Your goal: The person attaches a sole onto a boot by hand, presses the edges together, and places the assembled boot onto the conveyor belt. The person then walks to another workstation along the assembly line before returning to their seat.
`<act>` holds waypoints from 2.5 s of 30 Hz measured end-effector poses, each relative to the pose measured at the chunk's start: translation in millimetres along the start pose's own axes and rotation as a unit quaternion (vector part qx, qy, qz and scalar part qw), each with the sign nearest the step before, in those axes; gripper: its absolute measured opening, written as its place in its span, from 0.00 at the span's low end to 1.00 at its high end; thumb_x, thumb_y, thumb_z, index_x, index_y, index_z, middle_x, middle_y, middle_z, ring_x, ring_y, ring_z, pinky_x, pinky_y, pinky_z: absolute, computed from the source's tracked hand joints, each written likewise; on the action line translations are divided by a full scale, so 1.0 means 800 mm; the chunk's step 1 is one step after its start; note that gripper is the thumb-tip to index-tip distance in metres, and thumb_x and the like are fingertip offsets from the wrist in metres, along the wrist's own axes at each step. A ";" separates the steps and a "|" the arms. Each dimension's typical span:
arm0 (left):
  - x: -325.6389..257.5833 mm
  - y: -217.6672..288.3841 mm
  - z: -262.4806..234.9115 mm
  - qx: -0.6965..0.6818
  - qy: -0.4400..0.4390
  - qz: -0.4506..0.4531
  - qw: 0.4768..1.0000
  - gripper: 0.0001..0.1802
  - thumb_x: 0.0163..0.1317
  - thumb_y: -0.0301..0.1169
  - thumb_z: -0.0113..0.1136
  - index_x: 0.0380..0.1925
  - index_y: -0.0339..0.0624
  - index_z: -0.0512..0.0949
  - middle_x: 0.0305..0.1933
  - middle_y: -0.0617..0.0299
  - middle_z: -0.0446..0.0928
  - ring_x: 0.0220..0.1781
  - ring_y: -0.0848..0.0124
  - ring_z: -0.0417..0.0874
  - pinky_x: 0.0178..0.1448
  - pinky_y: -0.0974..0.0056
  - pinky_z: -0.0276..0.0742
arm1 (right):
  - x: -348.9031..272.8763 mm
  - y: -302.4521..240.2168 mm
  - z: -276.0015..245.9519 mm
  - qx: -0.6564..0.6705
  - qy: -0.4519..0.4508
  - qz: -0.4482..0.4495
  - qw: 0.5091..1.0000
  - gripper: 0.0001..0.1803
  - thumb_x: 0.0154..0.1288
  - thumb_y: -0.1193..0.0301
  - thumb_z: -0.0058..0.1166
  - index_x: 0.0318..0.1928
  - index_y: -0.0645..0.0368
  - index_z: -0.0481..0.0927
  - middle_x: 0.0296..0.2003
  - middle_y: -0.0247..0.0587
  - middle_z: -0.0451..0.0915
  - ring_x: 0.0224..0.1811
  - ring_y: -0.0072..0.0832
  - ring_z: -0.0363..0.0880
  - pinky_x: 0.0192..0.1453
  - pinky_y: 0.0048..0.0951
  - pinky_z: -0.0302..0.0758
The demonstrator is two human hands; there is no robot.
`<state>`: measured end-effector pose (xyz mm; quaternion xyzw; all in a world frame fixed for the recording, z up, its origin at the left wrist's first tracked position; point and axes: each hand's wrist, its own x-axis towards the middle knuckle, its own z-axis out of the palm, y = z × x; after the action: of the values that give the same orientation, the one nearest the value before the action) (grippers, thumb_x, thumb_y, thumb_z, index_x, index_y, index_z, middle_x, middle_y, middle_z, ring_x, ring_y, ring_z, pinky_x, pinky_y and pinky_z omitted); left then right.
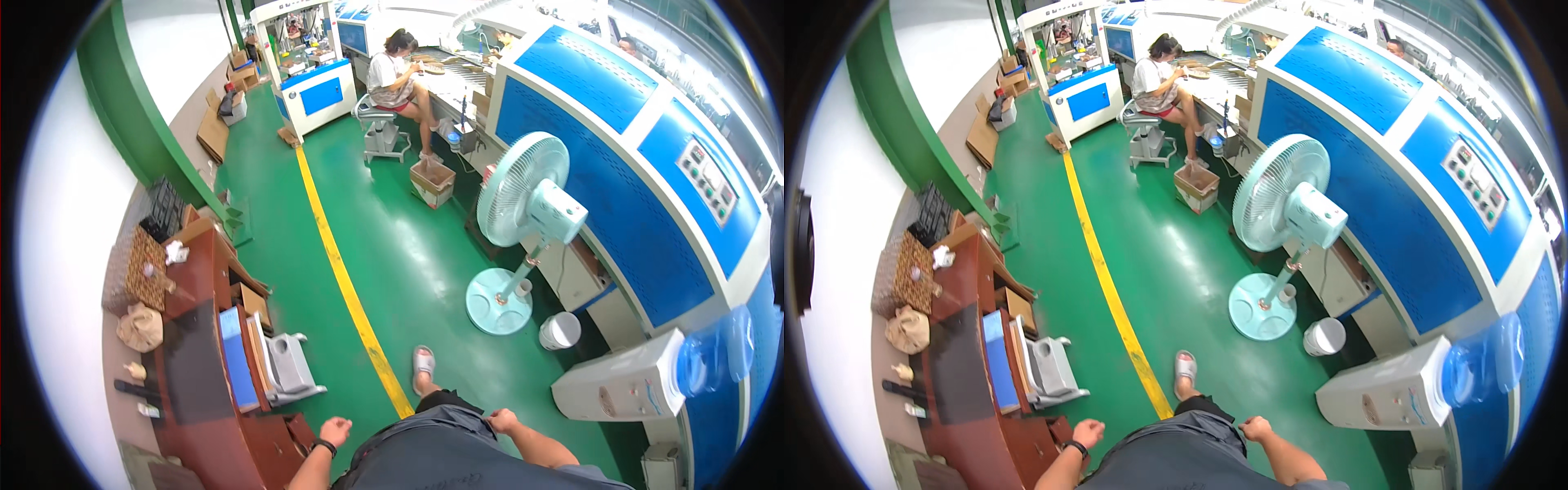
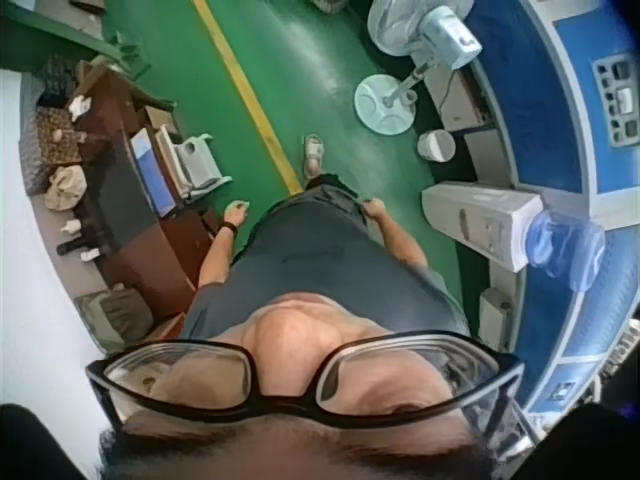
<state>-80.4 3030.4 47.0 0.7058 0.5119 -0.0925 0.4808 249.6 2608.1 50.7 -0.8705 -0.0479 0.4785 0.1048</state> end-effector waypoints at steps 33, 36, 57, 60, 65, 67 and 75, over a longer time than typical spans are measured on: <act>0.931 0.611 -0.400 0.175 0.016 0.123 0.977 0.16 0.67 0.41 0.65 0.34 0.36 0.86 0.28 0.58 0.87 0.31 0.71 0.87 0.39 0.61 0.83 | 0.438 -0.726 -0.389 0.062 0.141 -0.017 0.988 0.26 0.66 0.48 0.55 0.47 0.56 0.89 0.42 0.55 0.88 0.49 0.53 0.86 0.56 0.45 0.81; 0.976 0.715 -0.415 0.018 0.004 0.062 0.998 0.14 0.68 0.38 0.64 0.39 0.35 0.85 0.32 0.58 0.87 0.32 0.71 0.87 0.40 0.62 0.83 | 0.493 -0.802 -0.415 0.105 0.160 -0.079 0.978 0.26 0.64 0.47 0.57 0.45 0.57 0.89 0.39 0.54 0.88 0.48 0.51 0.87 0.54 0.43 0.81; 1.232 1.049 -0.459 0.120 -0.046 0.064 0.990 0.25 0.65 0.48 0.64 0.45 0.35 0.85 0.43 0.49 0.88 0.45 0.56 0.89 0.56 0.55 0.83 | 0.837 -1.139 -0.837 0.271 0.130 -0.090 0.950 0.21 0.63 0.55 0.59 0.44 0.60 0.89 0.40 0.55 0.88 0.48 0.48 0.87 0.57 0.44 0.81; 1.267 1.154 -0.438 0.298 -0.145 0.170 0.928 0.28 0.66 0.49 0.64 0.53 0.35 0.84 0.50 0.46 0.87 0.55 0.55 0.88 0.62 0.56 0.81 | 0.854 -1.134 -0.868 0.278 0.158 -0.108 0.941 0.20 0.64 0.56 0.59 0.43 0.61 0.88 0.36 0.50 0.89 0.38 0.41 0.89 0.48 0.41 0.83; 1.372 1.261 -0.419 0.278 -0.156 0.180 0.930 0.27 0.66 0.48 0.65 0.53 0.34 0.83 0.50 0.45 0.87 0.54 0.56 0.88 0.61 0.55 0.81 | 0.876 -1.061 -0.849 0.240 0.149 0.091 0.955 0.22 0.61 0.53 0.61 0.44 0.58 0.89 0.43 0.54 0.88 0.50 0.47 0.87 0.59 0.45 0.80; 1.427 1.265 -0.417 0.255 -0.171 0.184 0.934 0.27 0.66 0.48 0.64 0.51 0.33 0.83 0.49 0.44 0.87 0.53 0.56 0.89 0.61 0.55 0.82 | 0.854 -1.059 -0.843 0.182 0.135 0.131 0.965 0.21 0.60 0.54 0.60 0.44 0.58 0.90 0.45 0.54 0.88 0.52 0.48 0.86 0.61 0.44 0.80; 1.604 1.400 -0.396 0.344 -0.197 0.181 0.900 0.25 0.66 0.51 0.62 0.45 0.39 0.87 0.48 0.46 0.87 0.55 0.51 0.87 0.63 0.53 0.79 | 0.832 -1.096 -0.796 0.319 0.141 0.311 0.884 0.18 0.60 0.56 0.63 0.40 0.56 0.91 0.42 0.51 0.89 0.49 0.44 0.88 0.57 0.43 0.82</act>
<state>1302.6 4073.6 67.2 0.8752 0.2060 -0.3115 0.3075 1159.1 3496.9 34.5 -0.8184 0.3963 0.3478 0.2285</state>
